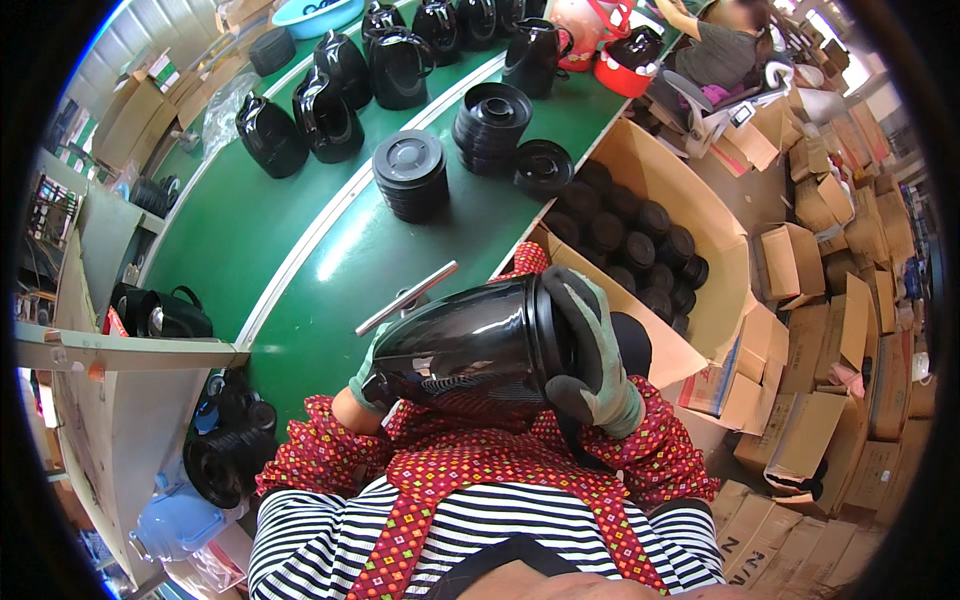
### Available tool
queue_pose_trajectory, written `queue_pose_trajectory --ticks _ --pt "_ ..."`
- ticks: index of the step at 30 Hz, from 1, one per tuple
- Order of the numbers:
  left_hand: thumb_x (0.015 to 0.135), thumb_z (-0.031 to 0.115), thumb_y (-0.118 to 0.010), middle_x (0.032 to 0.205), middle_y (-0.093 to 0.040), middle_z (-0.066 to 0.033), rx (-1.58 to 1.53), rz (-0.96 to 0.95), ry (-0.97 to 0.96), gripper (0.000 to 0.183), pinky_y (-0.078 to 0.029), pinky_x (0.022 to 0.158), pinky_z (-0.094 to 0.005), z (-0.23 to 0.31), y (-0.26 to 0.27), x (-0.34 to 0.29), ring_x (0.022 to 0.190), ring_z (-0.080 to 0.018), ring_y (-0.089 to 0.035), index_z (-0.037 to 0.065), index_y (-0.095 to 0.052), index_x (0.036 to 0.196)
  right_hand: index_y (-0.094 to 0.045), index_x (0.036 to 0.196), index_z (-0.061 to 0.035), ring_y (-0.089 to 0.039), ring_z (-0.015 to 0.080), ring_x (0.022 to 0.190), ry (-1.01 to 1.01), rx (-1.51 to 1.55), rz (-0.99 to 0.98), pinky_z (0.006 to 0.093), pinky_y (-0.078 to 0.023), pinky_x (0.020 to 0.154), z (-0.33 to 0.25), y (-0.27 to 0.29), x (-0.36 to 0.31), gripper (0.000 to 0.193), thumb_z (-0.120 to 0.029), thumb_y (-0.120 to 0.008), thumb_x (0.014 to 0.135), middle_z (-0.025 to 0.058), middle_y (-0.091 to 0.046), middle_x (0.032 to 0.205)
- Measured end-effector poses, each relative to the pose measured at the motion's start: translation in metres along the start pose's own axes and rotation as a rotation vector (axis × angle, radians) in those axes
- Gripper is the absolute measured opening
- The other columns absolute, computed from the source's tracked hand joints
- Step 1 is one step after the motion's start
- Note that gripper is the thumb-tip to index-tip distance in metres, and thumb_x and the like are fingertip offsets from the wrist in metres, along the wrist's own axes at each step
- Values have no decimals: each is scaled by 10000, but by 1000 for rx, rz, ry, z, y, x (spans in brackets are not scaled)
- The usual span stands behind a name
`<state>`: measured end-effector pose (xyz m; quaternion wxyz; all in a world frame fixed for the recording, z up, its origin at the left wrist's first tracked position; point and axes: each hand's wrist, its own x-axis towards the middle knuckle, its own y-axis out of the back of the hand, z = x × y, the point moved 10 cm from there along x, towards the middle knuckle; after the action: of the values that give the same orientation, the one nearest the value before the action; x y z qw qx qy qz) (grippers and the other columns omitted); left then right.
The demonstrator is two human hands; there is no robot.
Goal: The person repeatedly picks black plastic containers and circular black components from a table and a cardboard box, inserts the circular parts into the containers, and places the assembled units back on the table. The process is repeated multiple times in a consistent sequence.
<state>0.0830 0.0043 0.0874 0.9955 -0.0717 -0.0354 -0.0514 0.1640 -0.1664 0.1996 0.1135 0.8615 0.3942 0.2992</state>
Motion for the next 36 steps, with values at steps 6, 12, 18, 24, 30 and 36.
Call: queue_pose_trajectory --ticks 6,12,18,24,30,36 --pt "1056 193 -619 1532 -569 -187 426 45 -75 534 -481 1180 -429 4 -3 1 1378 -263 -594 2 -496 1539 -441 1571 44 -445 416 1450 -85 80 158 496 -356 1196 -12 35 -16 976 -637 -704 923 261 -463 1542" --pt "1040 192 -647 1508 -596 -189 802 -36 37 535 -495 1169 -432 -42 9 -10 1363 -264 -610 3 -520 1524 -340 1631 43 -423 352 1482 -241 119 188 445 -308 1230 1 47 -19 1018 -661 -651 965 240 -414 1603" --pt "746 216 -931 1280 -735 -173 286 322 -97 613 -590 1001 -402 12 15 -18 1117 -288 -739 -45 -698 1249 -103 1689 46 -497 249 1370 -434 346 54 381 -346 1173 5 24 -40 1152 -770 -513 988 168 -498 1504" --pt "698 244 -982 1307 -714 -208 610 331 -281 676 -611 972 -420 42 8 -13 1112 -277 -743 -59 -677 1220 -353 1623 24 -431 348 1468 -453 316 241 447 -301 1237 13 22 -52 832 -448 -662 1011 246 -441 1583" --pt "747 187 -910 1217 -748 -203 477 362 -231 546 -601 951 -393 35 3 -20 1084 -298 -753 -27 -719 1212 -381 1594 55 -482 316 1431 -280 223 428 438 -354 1206 9 71 -60 961 -578 -709 950 226 -454 1577" --pt "772 192 -903 1250 -734 -199 569 301 -273 568 -587 985 -391 39 -5 -21 1114 -283 -741 -27 -695 1253 -438 1563 68 -459 392 1469 -313 69 222 452 -324 1227 11 47 -52 932 -609 -663 963 266 -484 1559"
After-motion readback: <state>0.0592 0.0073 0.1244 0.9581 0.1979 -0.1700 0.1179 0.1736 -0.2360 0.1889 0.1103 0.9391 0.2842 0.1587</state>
